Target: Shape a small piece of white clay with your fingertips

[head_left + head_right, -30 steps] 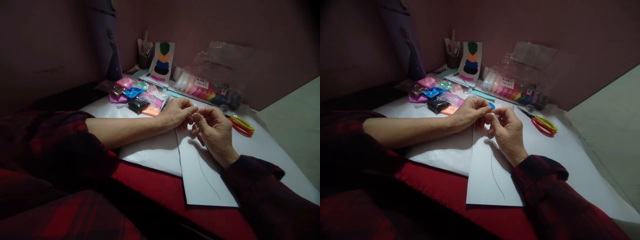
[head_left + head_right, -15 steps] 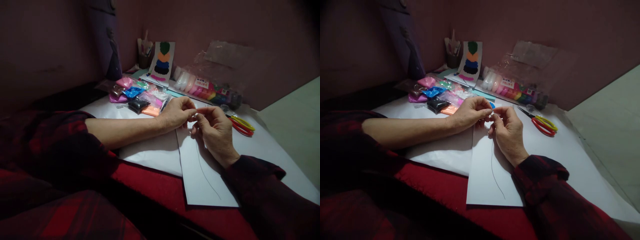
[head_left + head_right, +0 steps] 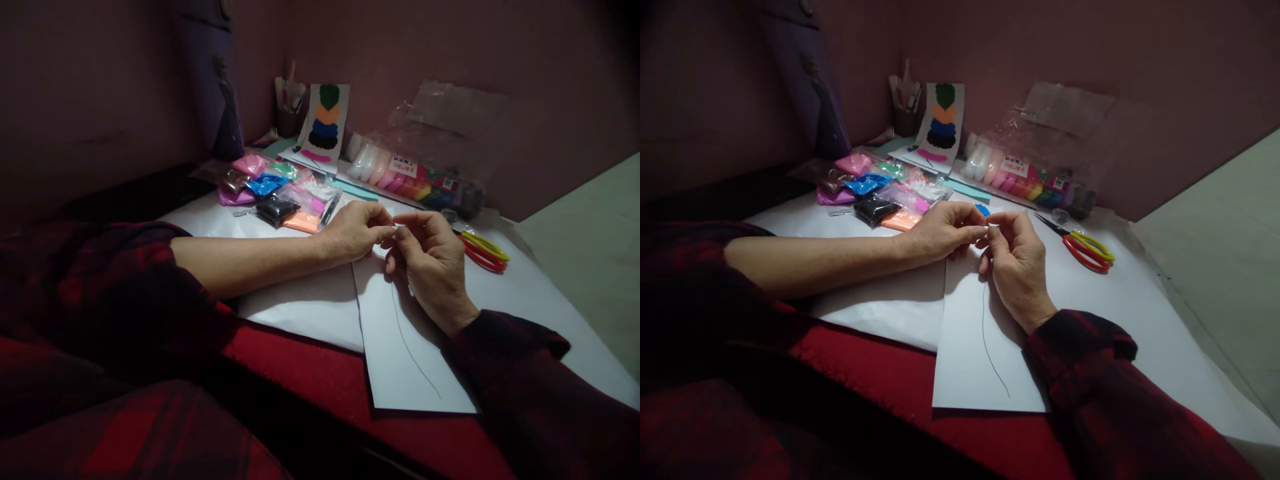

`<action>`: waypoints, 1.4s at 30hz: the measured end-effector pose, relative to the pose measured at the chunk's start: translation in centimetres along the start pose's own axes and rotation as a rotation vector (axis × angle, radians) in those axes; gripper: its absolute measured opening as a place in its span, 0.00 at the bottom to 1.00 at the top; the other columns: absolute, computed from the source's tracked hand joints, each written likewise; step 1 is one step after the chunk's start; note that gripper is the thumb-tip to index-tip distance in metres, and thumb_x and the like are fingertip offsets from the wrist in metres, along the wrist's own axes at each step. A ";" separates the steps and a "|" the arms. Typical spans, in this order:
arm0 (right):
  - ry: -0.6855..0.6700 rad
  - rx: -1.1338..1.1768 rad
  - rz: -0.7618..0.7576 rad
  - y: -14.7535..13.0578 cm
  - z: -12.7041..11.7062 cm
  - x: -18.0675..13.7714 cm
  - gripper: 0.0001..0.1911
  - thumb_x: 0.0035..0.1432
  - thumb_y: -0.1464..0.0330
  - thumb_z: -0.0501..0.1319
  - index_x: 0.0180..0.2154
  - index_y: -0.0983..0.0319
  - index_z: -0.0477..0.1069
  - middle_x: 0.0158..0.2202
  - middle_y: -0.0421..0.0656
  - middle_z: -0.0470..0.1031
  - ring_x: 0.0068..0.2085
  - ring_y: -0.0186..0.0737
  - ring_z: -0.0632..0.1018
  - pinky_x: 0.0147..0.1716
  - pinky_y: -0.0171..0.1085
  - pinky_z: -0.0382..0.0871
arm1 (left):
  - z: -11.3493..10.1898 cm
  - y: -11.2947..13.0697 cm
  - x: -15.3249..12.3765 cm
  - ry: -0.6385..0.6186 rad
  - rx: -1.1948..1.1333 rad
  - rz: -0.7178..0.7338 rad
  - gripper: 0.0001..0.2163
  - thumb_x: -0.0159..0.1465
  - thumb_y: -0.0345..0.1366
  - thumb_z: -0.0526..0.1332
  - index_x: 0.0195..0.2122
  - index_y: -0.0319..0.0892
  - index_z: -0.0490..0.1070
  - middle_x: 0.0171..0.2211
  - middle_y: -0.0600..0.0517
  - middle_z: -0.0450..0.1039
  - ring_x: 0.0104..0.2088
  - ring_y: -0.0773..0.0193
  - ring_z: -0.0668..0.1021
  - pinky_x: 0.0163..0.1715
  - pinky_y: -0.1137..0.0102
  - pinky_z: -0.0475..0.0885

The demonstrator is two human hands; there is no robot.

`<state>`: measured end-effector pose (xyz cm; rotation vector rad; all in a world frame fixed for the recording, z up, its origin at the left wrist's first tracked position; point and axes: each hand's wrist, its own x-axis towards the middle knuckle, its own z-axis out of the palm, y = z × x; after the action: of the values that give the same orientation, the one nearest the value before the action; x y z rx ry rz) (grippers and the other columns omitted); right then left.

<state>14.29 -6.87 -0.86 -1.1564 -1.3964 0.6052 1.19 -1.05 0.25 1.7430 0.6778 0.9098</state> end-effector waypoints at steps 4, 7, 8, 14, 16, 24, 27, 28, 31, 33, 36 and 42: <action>-0.020 -0.004 0.033 0.0 -0.1 -0.1 0.06 0.62 0.62 0.60 0.38 0.56 0.67 0.25 0.35 0.71 0.14 0.30 0.71 0.10 0.31 0.61 | 0.0 -0.1 0.1 0.025 0.016 -0.032 0.03 0.60 0.30 0.58 0.30 0.37 0.66 0.22 0.56 0.69 0.17 0.77 0.68 0.18 0.78 0.62; -0.013 -0.047 0.026 0.3 -0.2 0.0 0.08 0.61 0.61 0.62 0.39 0.57 0.67 0.26 0.35 0.72 0.15 0.30 0.71 0.10 0.31 0.61 | 0.0 -0.1 0.1 0.042 0.001 -0.035 0.02 0.60 0.29 0.58 0.30 0.37 0.66 0.22 0.56 0.69 0.17 0.77 0.68 0.18 0.78 0.62; -0.008 -0.068 0.008 0.4 -0.3 0.0 0.09 0.60 0.61 0.63 0.39 0.57 0.67 0.26 0.36 0.72 0.16 0.31 0.72 0.11 0.31 0.62 | 0.0 0.0 0.1 0.053 -0.003 -0.036 0.02 0.59 0.29 0.58 0.30 0.37 0.66 0.22 0.56 0.69 0.17 0.76 0.68 0.18 0.78 0.62; 0.012 -0.145 -0.098 0.7 -0.3 0.0 0.12 0.54 0.64 0.68 0.39 0.56 0.68 0.28 0.35 0.72 0.20 0.31 0.73 0.18 0.33 0.68 | 0.0 0.2 0.2 0.104 -0.008 -0.056 0.03 0.59 0.27 0.57 0.29 0.38 0.65 0.18 0.59 0.64 0.15 0.75 0.68 0.18 0.77 0.61; 0.007 -0.147 -0.118 0.6 -0.2 0.0 0.11 0.55 0.66 0.68 0.39 0.56 0.69 0.30 0.36 0.72 0.20 0.30 0.73 0.19 0.33 0.69 | 0.0 0.2 0.1 0.101 -0.015 -0.063 0.03 0.60 0.28 0.57 0.28 0.38 0.65 0.18 0.59 0.64 0.15 0.75 0.68 0.18 0.77 0.61; 0.014 -0.119 -0.117 0.6 -0.1 -0.1 0.06 0.58 0.68 0.64 0.39 0.56 0.70 0.31 0.37 0.73 0.20 0.30 0.73 0.15 0.32 0.66 | 0.0 0.3 0.0 0.097 -0.060 -0.072 0.05 0.62 0.30 0.58 0.30 0.38 0.64 0.19 0.59 0.64 0.15 0.77 0.66 0.18 0.78 0.60; 0.022 -0.087 -0.109 0.6 -0.1 -0.1 0.04 0.59 0.67 0.63 0.38 0.56 0.70 0.29 0.37 0.73 0.19 0.31 0.72 0.14 0.33 0.66 | 0.1 0.4 -0.1 0.086 -0.094 -0.065 0.04 0.63 0.32 0.58 0.32 0.38 0.64 0.20 0.58 0.65 0.16 0.77 0.67 0.18 0.77 0.62; 0.022 -0.072 -0.104 0.6 -0.1 -0.1 0.04 0.59 0.66 0.63 0.37 0.56 0.70 0.28 0.37 0.72 0.18 0.31 0.72 0.13 0.33 0.66 | 0.1 0.4 -0.1 0.078 -0.108 -0.062 0.04 0.63 0.33 0.58 0.32 0.39 0.65 0.21 0.58 0.65 0.16 0.77 0.67 0.18 0.77 0.62; 0.020 -0.043 -0.086 0.6 0.0 -0.1 0.04 0.59 0.65 0.63 0.36 0.56 0.69 0.28 0.37 0.72 0.18 0.31 0.71 0.12 0.34 0.66 | 0.1 0.4 -0.2 0.056 -0.133 -0.048 0.04 0.63 0.32 0.59 0.33 0.39 0.64 0.21 0.58 0.65 0.17 0.77 0.67 0.18 0.78 0.63; 0.024 -0.035 -0.072 0.6 0.0 -0.1 0.05 0.59 0.64 0.64 0.36 0.55 0.69 0.28 0.37 0.72 0.18 0.31 0.71 0.12 0.33 0.66 | 0.1 0.4 -0.2 0.053 -0.135 -0.041 0.03 0.62 0.30 0.59 0.33 0.39 0.64 0.21 0.58 0.65 0.16 0.77 0.67 0.18 0.78 0.62; 0.026 -0.026 -0.056 0.5 0.0 0.0 0.05 0.59 0.64 0.64 0.36 0.55 0.69 0.28 0.37 0.73 0.17 0.32 0.71 0.12 0.33 0.66 | 0.0 0.3 -0.2 0.049 -0.131 -0.024 0.03 0.61 0.30 0.60 0.33 0.39 0.64 0.21 0.58 0.66 0.16 0.77 0.67 0.18 0.77 0.63; 0.029 -0.039 -0.047 0.3 0.0 0.1 0.06 0.58 0.63 0.65 0.35 0.55 0.69 0.26 0.37 0.72 0.17 0.31 0.71 0.11 0.33 0.65 | 0.0 0.1 -0.1 0.040 -0.106 0.004 0.04 0.60 0.31 0.60 0.34 0.40 0.65 0.20 0.59 0.66 0.16 0.75 0.68 0.17 0.76 0.62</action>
<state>14.38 -6.66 -1.14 -1.1553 -1.4120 0.5283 1.14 -1.16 0.36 1.6372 0.6405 0.9684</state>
